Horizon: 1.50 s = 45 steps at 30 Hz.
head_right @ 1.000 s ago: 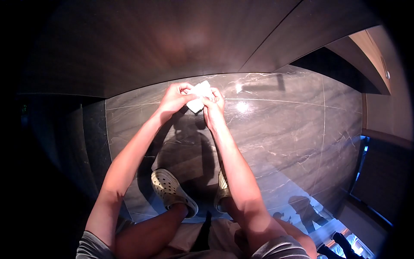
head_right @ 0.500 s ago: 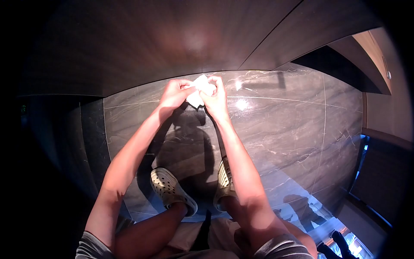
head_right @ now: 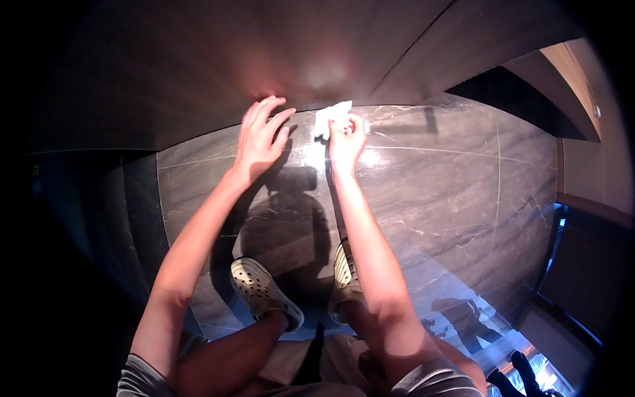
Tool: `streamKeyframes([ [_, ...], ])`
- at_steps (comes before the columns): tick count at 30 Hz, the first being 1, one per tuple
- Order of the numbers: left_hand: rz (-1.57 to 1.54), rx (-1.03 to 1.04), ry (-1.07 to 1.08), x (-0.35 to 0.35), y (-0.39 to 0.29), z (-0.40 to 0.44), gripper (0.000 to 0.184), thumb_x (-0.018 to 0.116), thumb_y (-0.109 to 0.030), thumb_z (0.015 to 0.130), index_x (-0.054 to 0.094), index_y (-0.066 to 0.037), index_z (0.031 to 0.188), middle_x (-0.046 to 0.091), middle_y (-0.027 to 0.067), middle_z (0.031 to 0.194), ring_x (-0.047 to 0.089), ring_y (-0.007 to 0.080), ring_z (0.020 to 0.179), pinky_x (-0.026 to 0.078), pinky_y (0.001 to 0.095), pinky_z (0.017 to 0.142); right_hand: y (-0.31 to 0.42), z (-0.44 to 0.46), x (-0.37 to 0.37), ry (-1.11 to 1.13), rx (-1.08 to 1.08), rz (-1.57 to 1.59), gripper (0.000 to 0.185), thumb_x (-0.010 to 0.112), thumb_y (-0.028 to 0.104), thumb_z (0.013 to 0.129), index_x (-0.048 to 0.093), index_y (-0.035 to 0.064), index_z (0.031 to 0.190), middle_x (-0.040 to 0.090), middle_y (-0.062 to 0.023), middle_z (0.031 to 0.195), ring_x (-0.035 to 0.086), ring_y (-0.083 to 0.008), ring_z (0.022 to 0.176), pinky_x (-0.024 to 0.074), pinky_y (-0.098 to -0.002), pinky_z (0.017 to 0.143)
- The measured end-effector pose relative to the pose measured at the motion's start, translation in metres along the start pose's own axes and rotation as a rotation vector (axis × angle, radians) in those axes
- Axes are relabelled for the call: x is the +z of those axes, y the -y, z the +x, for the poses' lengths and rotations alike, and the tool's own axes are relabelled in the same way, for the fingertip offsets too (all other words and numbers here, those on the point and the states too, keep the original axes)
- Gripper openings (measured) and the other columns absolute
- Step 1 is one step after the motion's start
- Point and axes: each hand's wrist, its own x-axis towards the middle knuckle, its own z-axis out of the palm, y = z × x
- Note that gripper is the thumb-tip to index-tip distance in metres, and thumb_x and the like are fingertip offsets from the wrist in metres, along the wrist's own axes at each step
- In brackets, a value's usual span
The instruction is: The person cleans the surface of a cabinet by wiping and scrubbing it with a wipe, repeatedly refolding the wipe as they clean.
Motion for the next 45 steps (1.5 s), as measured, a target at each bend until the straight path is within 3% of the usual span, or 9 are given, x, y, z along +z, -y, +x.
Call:
streamKeyframes([
  [4, 0.369, 0.218, -0.007, -0.016, 0.008, 0.002, 0.072, 0.069, -0.013, 0.075, 0.050, -0.032, 0.141, 0.031, 0.0002, 0.158, 0.021, 0.0231, 0.148, 0.002, 0.0533, 0.116, -0.001, 0.018, 0.015, -0.123, -0.162, -0.165, 0.030, 0.069, -0.001, 0.079, 0.055, 0.0004, 0.106, 0.063, -0.0091, 0.094, 0.061, -0.0146, 0.085, 0.0493, -0.0297, 0.077],
  [8, 0.636, 0.159, -0.018, -0.016, 0.025, 0.009, 0.084, 0.068, -0.014, 0.075, 0.037, -0.039, 0.149, 0.023, -0.0026, 0.161, 0.008, 0.0231, 0.151, -0.011, 0.0581, 0.114, -0.001, 0.021, 0.047, -0.225, -0.159, -0.240, 0.022, 0.071, -0.001, 0.076, 0.061, -0.0009, 0.095, 0.069, -0.0113, 0.087, 0.066, -0.0165, 0.081, 0.0516, -0.0317, 0.075],
  [14, 0.794, 0.155, 0.022, -0.004, 0.034, 0.014, 0.091, 0.068, -0.011, 0.076, 0.029, -0.045, 0.151, 0.016, -0.0049, 0.163, -0.001, 0.0256, 0.152, -0.014, 0.0654, 0.110, 0.005, 0.016, 0.037, -0.039, -0.319, -0.509, 0.016, 0.074, 0.001, 0.072, 0.067, 0.0008, 0.085, 0.070, -0.0140, 0.080, 0.069, -0.0225, 0.076, 0.0526, -0.0372, 0.073],
  [19, 0.769, 0.088, 0.179, -0.007, 0.032, 0.016, 0.095, 0.065, -0.006, 0.078, 0.022, -0.048, 0.151, 0.013, -0.0058, 0.164, -0.002, 0.0258, 0.152, -0.011, 0.0709, 0.107, 0.007, 0.051, 0.011, -0.380, -0.216, -0.407, 0.012, 0.077, 0.001, 0.069, 0.066, 0.0018, 0.076, 0.067, -0.0046, 0.070, 0.058, -0.0111, 0.064, 0.0495, -0.0301, 0.064],
  [22, 0.758, 0.103, 0.081, 0.002, 0.038, 0.017, 0.109, 0.065, 0.003, 0.071, 0.015, -0.050, 0.152, 0.017, -0.0147, 0.161, 0.016, 0.0156, 0.148, -0.002, 0.0731, 0.107, 0.008, 0.039, 0.022, -0.350, -0.290, -0.456, 0.009, 0.074, -0.002, 0.072, 0.066, -0.0020, 0.077, 0.067, -0.0102, 0.068, 0.062, -0.0150, 0.063, 0.0495, -0.0335, 0.061],
  [28, 1.005, 0.192, 0.017, 0.005, 0.047, 0.015, 0.102, 0.057, 0.008, 0.078, 0.019, -0.051, 0.151, 0.006, -0.0045, 0.165, -0.014, 0.0304, 0.150, -0.011, 0.0726, 0.106, -0.001, 0.020, 0.034, -0.094, -0.260, -0.386, 0.009, 0.072, -0.002, 0.074, 0.069, -0.0017, 0.082, 0.070, -0.0091, 0.074, 0.064, -0.0135, 0.069, 0.0505, -0.0320, 0.066],
  [34, 1.055, 0.230, -0.135, 0.019, 0.062, 0.018, 0.115, 0.060, 0.005, 0.069, 0.006, -0.052, 0.152, 0.004, -0.0125, 0.164, -0.004, 0.0235, 0.152, -0.009, 0.0734, 0.107, 0.019, 0.028, 0.030, -0.297, -0.242, -0.313, 0.007, 0.070, -0.006, 0.078, 0.066, -0.0020, 0.075, 0.066, -0.0068, 0.069, 0.059, -0.0122, 0.062, 0.0458, -0.0293, 0.054],
  [40, 1.049, 0.303, -0.131, 0.010, 0.062, 0.020, 0.100, 0.054, 0.005, 0.076, 0.018, -0.051, 0.152, 0.003, -0.0022, 0.165, -0.014, 0.0329, 0.150, -0.014, 0.0728, 0.106, 0.002, -0.002, 0.064, 0.018, -0.392, -0.314, 0.005, 0.066, -0.003, 0.074, 0.068, -0.0027, 0.079, 0.066, -0.0142, 0.075, 0.065, -0.0235, 0.068, 0.0502, -0.0334, 0.065],
  [45, 0.858, 0.241, -0.048, 0.003, 0.052, 0.013, 0.095, 0.060, 0.003, 0.077, 0.027, -0.047, 0.150, 0.019, -0.0066, 0.162, -0.002, 0.0251, 0.152, -0.014, 0.0666, 0.109, -0.003, 0.014, 0.046, -0.020, -0.528, -0.462, 0.006, 0.067, -0.002, 0.073, 0.067, -0.0016, 0.079, 0.068, -0.0102, 0.073, 0.063, -0.0144, 0.072, 0.0500, -0.0305, 0.070],
])
